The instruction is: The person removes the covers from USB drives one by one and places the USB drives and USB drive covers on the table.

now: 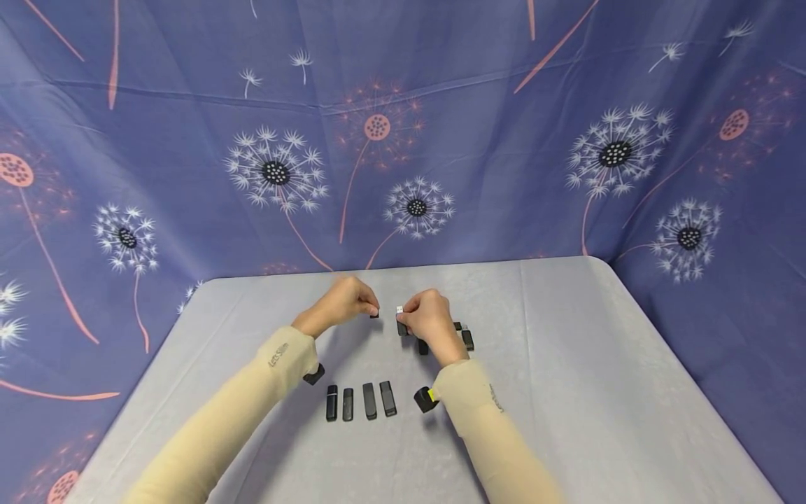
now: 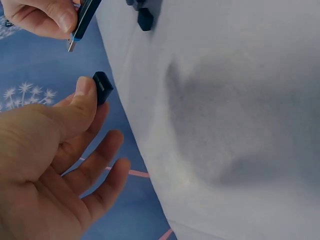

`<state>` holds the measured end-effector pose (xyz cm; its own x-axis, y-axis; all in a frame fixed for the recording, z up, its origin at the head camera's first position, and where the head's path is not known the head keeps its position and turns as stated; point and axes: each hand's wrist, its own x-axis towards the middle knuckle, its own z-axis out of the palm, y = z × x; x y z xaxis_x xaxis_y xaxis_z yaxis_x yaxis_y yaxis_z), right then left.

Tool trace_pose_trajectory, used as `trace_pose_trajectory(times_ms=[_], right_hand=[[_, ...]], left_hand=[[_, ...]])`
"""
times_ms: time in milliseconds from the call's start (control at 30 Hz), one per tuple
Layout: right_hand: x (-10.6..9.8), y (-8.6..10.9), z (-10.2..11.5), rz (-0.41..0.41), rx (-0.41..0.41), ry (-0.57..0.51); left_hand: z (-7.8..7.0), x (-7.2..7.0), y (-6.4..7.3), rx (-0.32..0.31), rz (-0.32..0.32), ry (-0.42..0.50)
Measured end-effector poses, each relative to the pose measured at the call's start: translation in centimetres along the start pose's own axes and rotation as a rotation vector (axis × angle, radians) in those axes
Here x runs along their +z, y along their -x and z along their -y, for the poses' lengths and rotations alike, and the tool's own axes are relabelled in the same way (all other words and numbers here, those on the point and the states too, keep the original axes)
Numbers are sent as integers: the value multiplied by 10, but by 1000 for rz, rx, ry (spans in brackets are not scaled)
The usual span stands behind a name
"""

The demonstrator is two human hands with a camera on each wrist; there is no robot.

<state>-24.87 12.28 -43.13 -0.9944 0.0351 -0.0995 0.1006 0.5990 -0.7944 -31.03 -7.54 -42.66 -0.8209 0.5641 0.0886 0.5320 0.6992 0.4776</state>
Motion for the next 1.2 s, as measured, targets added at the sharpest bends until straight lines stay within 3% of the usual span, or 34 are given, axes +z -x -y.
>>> trace_pose_trajectory(times_ms=[400,733,1200], right_hand=[[22,-3,-2,15,53,88],[37,-3,-6,23,98,119],[42,-3,-10,3,84,136]], left_hand=[[-1,20,-4,11,65,-53],[-2,33,-6,-97,108,-61],[-4,41,-8,-133,87,-95]])
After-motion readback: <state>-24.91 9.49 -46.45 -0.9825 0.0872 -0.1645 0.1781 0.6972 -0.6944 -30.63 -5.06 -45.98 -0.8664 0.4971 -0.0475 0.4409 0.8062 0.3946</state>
